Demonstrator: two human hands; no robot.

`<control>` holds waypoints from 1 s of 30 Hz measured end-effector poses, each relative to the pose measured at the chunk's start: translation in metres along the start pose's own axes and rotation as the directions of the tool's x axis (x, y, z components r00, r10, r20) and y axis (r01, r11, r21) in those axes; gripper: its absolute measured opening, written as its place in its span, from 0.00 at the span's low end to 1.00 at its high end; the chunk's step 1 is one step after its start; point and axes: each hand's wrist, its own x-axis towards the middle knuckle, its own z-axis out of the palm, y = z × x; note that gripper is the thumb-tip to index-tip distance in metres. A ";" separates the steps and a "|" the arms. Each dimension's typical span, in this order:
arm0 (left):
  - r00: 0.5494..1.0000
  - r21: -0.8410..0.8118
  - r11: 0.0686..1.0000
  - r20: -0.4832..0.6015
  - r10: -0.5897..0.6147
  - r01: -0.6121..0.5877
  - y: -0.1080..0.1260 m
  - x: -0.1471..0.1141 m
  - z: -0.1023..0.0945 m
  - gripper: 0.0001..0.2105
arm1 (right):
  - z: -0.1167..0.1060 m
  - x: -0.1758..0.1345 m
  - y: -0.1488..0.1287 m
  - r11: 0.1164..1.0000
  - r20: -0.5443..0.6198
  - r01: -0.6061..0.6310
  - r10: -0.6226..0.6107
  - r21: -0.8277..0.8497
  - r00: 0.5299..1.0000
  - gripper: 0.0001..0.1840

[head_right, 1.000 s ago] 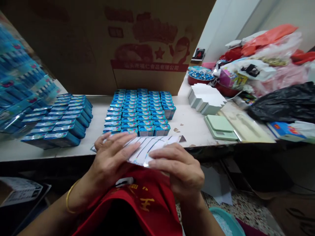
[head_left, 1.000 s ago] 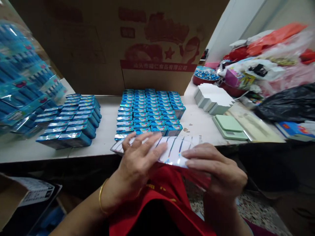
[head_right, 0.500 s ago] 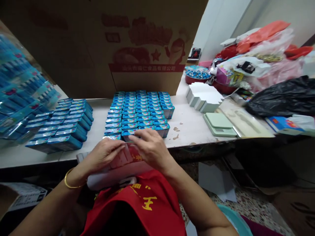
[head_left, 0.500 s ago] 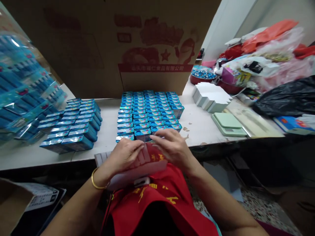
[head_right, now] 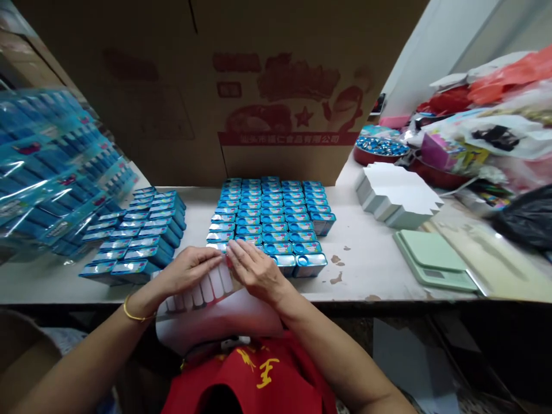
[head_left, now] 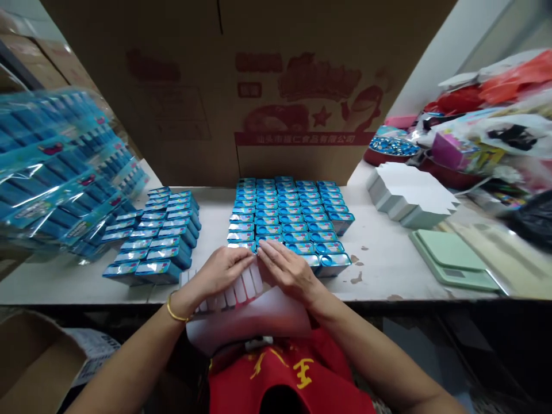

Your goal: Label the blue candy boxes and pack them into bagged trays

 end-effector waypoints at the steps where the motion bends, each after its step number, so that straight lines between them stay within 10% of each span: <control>1: 1.000 0.011 1.000 0.006 -0.006 0.006 -0.004 0.006 -0.004 0.16 | 0.006 0.003 0.005 1.000 -0.003 -0.008 0.008 0.007 1.000 0.19; 10: 0.996 0.282 0.956 0.005 -0.088 0.083 -0.051 0.047 0.010 0.14 | 0.024 0.024 0.044 0.938 0.148 -0.240 0.208 0.250 0.967 0.10; 14: 0.995 0.203 0.974 0.013 -0.103 0.098 -0.065 0.054 0.008 0.13 | 0.010 0.061 0.076 0.656 0.308 -0.525 0.427 0.543 0.850 0.08; 17: 0.994 -0.022 0.994 -0.014 -0.111 0.110 -0.068 0.060 -0.002 0.14 | 0.021 0.093 0.102 0.347 0.457 -0.717 0.586 0.605 0.670 0.07; 21: 0.995 -0.158 0.982 -0.001 -0.101 0.099 -0.075 0.067 -0.010 0.13 | 0.048 0.121 0.121 0.054 0.539 -0.756 0.668 0.652 0.513 0.08; 26: 0.985 -0.221 0.961 -0.011 -0.171 0.164 -0.086 0.071 -0.014 0.14 | 0.043 0.136 0.135 0.065 0.540 -0.747 0.651 0.662 0.534 0.08; 30: 0.981 -0.356 0.915 0.026 -0.192 0.189 -0.083 0.068 -0.026 0.18 | 0.008 0.145 0.145 0.427 0.455 -0.684 0.523 0.591 0.720 0.08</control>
